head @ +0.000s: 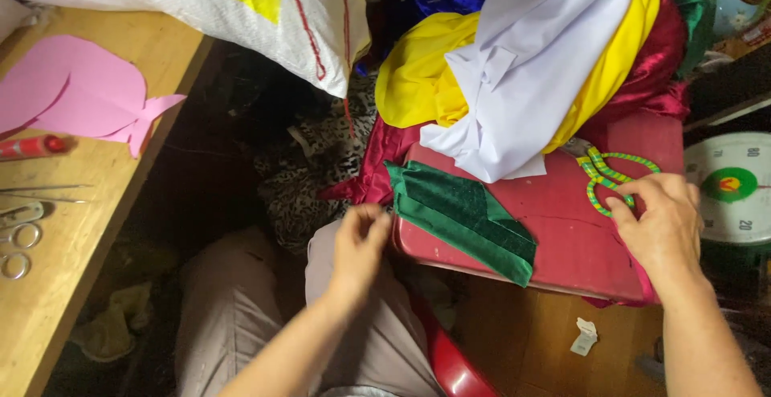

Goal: Marking and cutting various pieces of fabric using a marker and scissors in a sewing workshop.

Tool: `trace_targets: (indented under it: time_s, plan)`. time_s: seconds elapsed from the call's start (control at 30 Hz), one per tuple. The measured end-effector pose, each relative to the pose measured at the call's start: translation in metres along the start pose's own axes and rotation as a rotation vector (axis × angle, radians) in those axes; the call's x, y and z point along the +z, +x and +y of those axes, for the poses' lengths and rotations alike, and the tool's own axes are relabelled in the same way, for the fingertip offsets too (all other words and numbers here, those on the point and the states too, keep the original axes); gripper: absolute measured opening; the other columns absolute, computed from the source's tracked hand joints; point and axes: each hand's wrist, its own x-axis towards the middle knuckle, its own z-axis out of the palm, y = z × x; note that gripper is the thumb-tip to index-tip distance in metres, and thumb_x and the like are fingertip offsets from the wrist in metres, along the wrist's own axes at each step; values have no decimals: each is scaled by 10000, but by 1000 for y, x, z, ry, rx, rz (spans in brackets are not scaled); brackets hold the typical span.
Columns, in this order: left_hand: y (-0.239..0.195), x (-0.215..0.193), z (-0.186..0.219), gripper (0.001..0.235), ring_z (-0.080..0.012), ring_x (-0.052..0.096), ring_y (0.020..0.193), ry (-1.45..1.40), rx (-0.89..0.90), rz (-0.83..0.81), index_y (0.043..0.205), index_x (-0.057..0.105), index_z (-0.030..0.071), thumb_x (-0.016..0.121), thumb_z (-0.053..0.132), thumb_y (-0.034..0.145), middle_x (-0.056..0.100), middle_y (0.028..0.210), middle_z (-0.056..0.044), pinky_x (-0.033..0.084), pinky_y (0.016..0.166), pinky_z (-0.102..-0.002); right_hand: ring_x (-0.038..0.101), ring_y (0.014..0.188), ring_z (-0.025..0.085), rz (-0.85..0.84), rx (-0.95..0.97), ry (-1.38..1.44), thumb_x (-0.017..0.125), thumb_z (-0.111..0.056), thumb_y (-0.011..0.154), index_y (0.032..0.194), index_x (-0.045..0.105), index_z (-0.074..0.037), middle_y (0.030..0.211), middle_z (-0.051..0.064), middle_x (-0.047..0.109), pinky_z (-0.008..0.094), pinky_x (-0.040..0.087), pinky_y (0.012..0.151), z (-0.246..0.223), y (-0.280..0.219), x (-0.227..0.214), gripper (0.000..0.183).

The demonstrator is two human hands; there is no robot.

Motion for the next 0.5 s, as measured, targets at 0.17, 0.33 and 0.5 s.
trace_targets:
  time_s: [0.17, 0.33, 0.5]
  plan:
    - [83, 3, -11, 291, -114, 517, 699, -410, -730, -89, 899, 677, 163, 799, 418, 834, 561, 761, 12, 437, 669, -274, 535, 1244, 409, -77, 106, -108, 712, -267, 917, 1304, 717, -159, 1284, 143, 690, 562, 496, 954, 2, 16, 2, 402]
    - [85, 3, -20, 184, -123, 603, 637, -743, -498, -145, 784, 636, 113, 677, -61, 828, 574, 645, -2, 501, 600, -248, 630, 1160, 397, -173, 15, -249, 681, -208, 810, 1311, 673, -136, 1237, 157, 714, 516, 520, 983, 1, 36, 6, 506]
    - [81, -9, -15, 329, -101, 514, 481, -678, -298, -201, 885, 488, 137, 657, -128, 790, 517, 596, 26, 465, 517, -229, 628, 1206, 344, -319, 27, -205, 736, -218, 763, 1334, 610, -128, 1272, 75, 708, 487, 505, 1008, -7, 59, -2, 591]
